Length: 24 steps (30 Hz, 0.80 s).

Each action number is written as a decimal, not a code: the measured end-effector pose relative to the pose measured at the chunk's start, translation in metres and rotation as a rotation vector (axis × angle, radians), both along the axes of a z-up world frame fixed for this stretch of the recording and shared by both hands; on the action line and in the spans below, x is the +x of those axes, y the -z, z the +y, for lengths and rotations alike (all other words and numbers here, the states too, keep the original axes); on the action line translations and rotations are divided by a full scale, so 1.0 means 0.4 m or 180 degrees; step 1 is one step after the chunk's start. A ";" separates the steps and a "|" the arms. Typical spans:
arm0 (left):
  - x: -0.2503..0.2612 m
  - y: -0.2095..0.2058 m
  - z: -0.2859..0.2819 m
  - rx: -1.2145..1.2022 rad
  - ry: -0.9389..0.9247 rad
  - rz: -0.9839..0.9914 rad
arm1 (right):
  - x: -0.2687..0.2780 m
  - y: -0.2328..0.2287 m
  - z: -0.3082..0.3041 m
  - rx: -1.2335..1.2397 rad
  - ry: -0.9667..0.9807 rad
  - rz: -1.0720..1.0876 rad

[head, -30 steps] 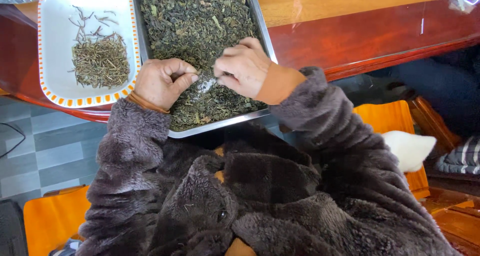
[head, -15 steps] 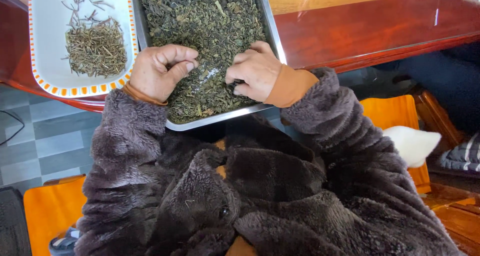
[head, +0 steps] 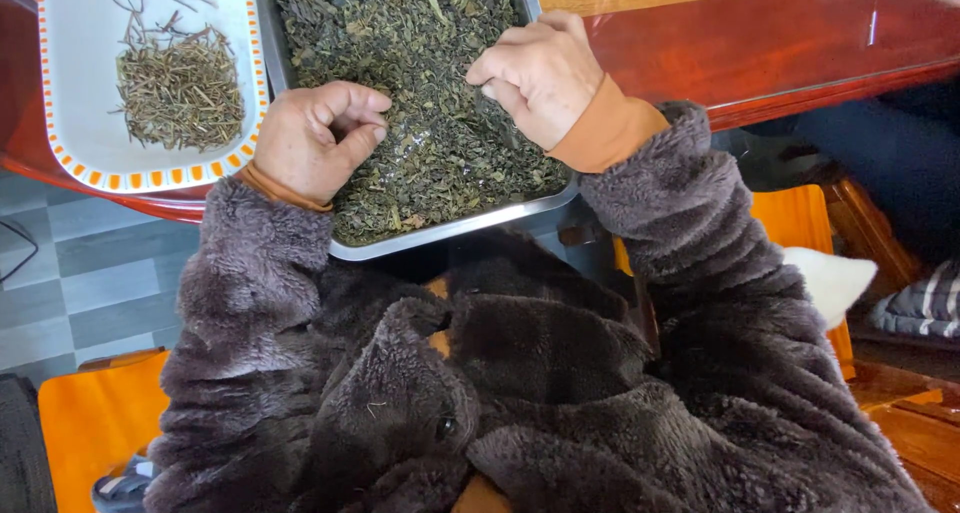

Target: Sorting through dried tea leaves in a metal tray to remove stems and debris by hand

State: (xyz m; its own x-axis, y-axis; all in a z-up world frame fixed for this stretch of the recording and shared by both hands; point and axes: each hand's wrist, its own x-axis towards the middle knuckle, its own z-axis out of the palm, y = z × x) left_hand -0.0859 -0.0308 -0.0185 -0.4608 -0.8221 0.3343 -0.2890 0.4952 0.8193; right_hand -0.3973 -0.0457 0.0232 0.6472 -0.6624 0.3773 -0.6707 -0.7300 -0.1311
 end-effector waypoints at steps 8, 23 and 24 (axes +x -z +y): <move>-0.003 -0.011 0.003 -0.0078 -0.0102 -0.0117 | 0.020 0.044 0.018 0.0583 0.0026 0.0777; -0.001 -0.013 0.004 -0.0383 -0.0125 -0.0210 | 0.072 0.067 0.041 0.0276 -0.0402 0.0542; -0.002 -0.012 0.004 -0.0382 -0.0115 -0.0181 | 0.070 0.076 0.038 0.0237 -0.0426 0.0492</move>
